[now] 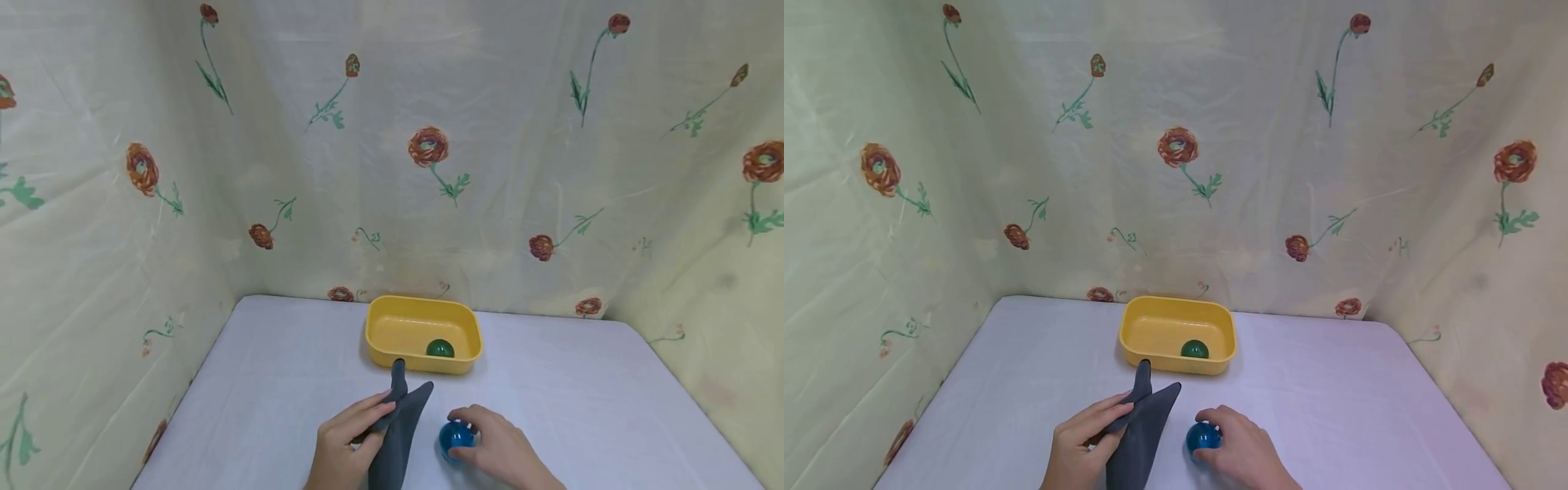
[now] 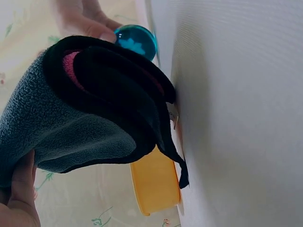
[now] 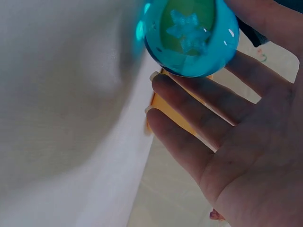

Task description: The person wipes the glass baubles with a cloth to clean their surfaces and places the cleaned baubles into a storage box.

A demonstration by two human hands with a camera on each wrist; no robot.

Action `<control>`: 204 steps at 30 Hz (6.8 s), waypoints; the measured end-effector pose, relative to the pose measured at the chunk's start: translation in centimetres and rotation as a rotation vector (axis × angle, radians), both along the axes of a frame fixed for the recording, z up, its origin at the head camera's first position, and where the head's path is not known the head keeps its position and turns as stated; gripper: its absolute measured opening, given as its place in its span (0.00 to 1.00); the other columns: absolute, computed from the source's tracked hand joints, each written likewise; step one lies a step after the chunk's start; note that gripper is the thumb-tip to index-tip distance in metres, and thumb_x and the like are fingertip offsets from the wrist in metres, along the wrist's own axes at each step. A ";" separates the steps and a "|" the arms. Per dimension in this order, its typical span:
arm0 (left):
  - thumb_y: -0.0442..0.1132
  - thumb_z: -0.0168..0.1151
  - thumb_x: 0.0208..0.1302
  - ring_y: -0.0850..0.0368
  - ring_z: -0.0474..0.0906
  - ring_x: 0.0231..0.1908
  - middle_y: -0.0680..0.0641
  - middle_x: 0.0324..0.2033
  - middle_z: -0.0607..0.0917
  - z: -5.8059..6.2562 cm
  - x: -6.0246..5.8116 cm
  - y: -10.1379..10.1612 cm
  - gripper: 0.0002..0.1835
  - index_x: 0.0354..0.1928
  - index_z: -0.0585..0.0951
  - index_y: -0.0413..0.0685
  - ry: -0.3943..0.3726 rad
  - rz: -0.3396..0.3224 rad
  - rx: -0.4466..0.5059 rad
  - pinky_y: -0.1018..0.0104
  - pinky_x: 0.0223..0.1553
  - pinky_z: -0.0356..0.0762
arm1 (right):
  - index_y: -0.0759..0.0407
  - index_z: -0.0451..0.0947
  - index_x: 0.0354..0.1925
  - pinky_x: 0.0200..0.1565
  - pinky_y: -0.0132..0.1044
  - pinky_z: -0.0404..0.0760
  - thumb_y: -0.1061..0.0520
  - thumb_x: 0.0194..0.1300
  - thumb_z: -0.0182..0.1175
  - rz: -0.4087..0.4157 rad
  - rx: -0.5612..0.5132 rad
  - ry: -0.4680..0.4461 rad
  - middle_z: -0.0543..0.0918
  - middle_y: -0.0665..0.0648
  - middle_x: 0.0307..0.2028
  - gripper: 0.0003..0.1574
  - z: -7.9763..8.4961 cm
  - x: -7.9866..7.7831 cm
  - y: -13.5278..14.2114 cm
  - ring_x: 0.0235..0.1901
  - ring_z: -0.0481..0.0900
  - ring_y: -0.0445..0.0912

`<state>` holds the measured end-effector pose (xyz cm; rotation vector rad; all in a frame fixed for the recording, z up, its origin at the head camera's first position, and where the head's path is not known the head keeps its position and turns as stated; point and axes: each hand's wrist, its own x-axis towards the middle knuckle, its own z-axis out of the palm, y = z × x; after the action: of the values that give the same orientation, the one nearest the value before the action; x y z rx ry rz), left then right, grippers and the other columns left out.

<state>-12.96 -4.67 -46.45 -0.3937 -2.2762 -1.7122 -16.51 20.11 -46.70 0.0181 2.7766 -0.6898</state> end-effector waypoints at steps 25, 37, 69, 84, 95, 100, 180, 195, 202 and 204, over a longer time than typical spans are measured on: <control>0.25 0.63 0.60 0.63 0.84 0.51 0.57 0.54 0.85 0.2 0.0 -0.1 0.23 0.48 0.87 0.64 -0.004 -0.013 -0.006 0.78 0.40 0.84 | 0.52 0.78 0.57 0.52 0.62 0.83 0.52 0.48 0.77 0.019 -0.135 -0.039 0.81 0.53 0.47 0.37 -1.5 0.7 -0.2 0.41 0.76 0.49; 0.24 0.66 0.57 0.64 0.86 0.48 0.61 0.52 0.86 -0.3 -0.1 0.0 0.26 0.47 0.87 0.67 0.104 0.020 0.019 0.76 0.35 0.86 | 0.56 0.74 0.61 0.57 0.63 0.79 0.50 0.50 0.76 -0.009 -0.284 0.025 0.78 0.59 0.60 0.40 -1.1 1.3 -0.4 0.52 0.77 0.53; 0.24 0.65 0.58 0.65 0.87 0.45 0.60 0.50 0.86 -0.2 0.2 0.4 0.23 0.46 0.88 0.62 0.083 0.065 0.043 0.75 0.34 0.86 | 0.46 0.77 0.57 0.57 0.45 0.83 0.61 0.46 0.79 -0.103 -0.466 0.471 0.81 0.45 0.52 0.38 1.9 3.2 -3.4 0.51 0.81 0.43; 0.23 0.66 0.57 0.63 0.87 0.47 0.57 0.51 0.87 -0.3 0.4 0.5 0.24 0.47 0.88 0.62 0.113 0.056 0.039 0.76 0.36 0.85 | 0.37 0.74 0.58 0.59 0.39 0.83 0.55 0.51 0.77 0.057 -0.546 0.434 0.79 0.37 0.54 0.38 2.3 4.0 -5.1 0.54 0.80 0.39; 0.26 0.65 0.60 0.62 0.86 0.50 0.51 0.55 0.86 -0.9 0.4 0.3 0.21 0.51 0.86 0.58 0.190 -0.054 0.056 0.72 0.34 0.87 | 0.37 0.74 0.58 0.59 0.36 0.82 0.57 0.50 0.77 0.126 -0.546 0.472 0.78 0.37 0.54 0.39 2.5 4.5 -5.6 0.53 0.80 0.37; 0.28 0.66 0.61 0.58 0.85 0.51 0.52 0.56 0.85 -0.7 0.3 0.2 0.19 0.51 0.87 0.56 0.204 -0.099 0.040 0.73 0.38 0.86 | 0.37 0.75 0.57 0.58 0.33 0.82 0.60 0.49 0.77 0.142 -0.526 0.518 0.77 0.36 0.53 0.39 2.5 4.7 -5.8 0.51 0.79 0.35; 0.23 0.66 0.57 0.55 0.85 0.54 0.48 0.56 0.85 -1.3 0.2 0.2 0.21 0.51 0.87 0.50 0.483 -0.120 0.026 0.69 0.49 0.85 | 0.63 0.74 0.59 0.43 0.32 0.87 0.48 0.66 0.64 -0.033 -0.803 0.226 0.88 0.64 0.45 0.29 2.6 4.9 -5.9 0.39 0.88 0.41; 0.31 0.62 0.66 0.56 0.85 0.53 0.50 0.57 0.85 -0.4 0.7 0.0 0.15 0.52 0.86 0.52 0.188 -0.121 -0.012 0.75 0.42 0.84 | 0.56 0.75 0.59 0.54 0.33 0.84 0.53 0.54 0.74 -0.019 -0.798 0.357 0.83 0.58 0.55 0.35 2.1 5.4 -6.2 0.49 0.84 0.41; 0.32 0.62 0.67 0.57 0.85 0.53 0.50 0.56 0.85 -0.2 0.7 -0.2 0.15 0.52 0.86 0.53 0.194 -0.121 -0.005 0.74 0.42 0.85 | 0.47 0.78 0.56 0.56 0.32 0.83 0.53 0.49 0.77 0.081 -0.776 0.518 0.84 0.46 0.52 0.34 1.7 5.4 -6.2 0.51 0.84 0.40; 0.33 0.62 0.67 0.58 0.85 0.53 0.50 0.57 0.85 -0.2 0.8 -0.2 0.14 0.52 0.86 0.54 0.188 -0.121 -0.001 0.73 0.40 0.86 | 0.47 0.77 0.56 0.56 0.34 0.84 0.52 0.50 0.76 0.126 -0.762 0.580 0.83 0.45 0.52 0.34 1.5 5.4 -6.2 0.52 0.83 0.40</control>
<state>-12.20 -4.88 -46.61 -0.6755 -2.1582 -1.6521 -11.13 13.94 -45.19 -0.5840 2.7503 -1.9074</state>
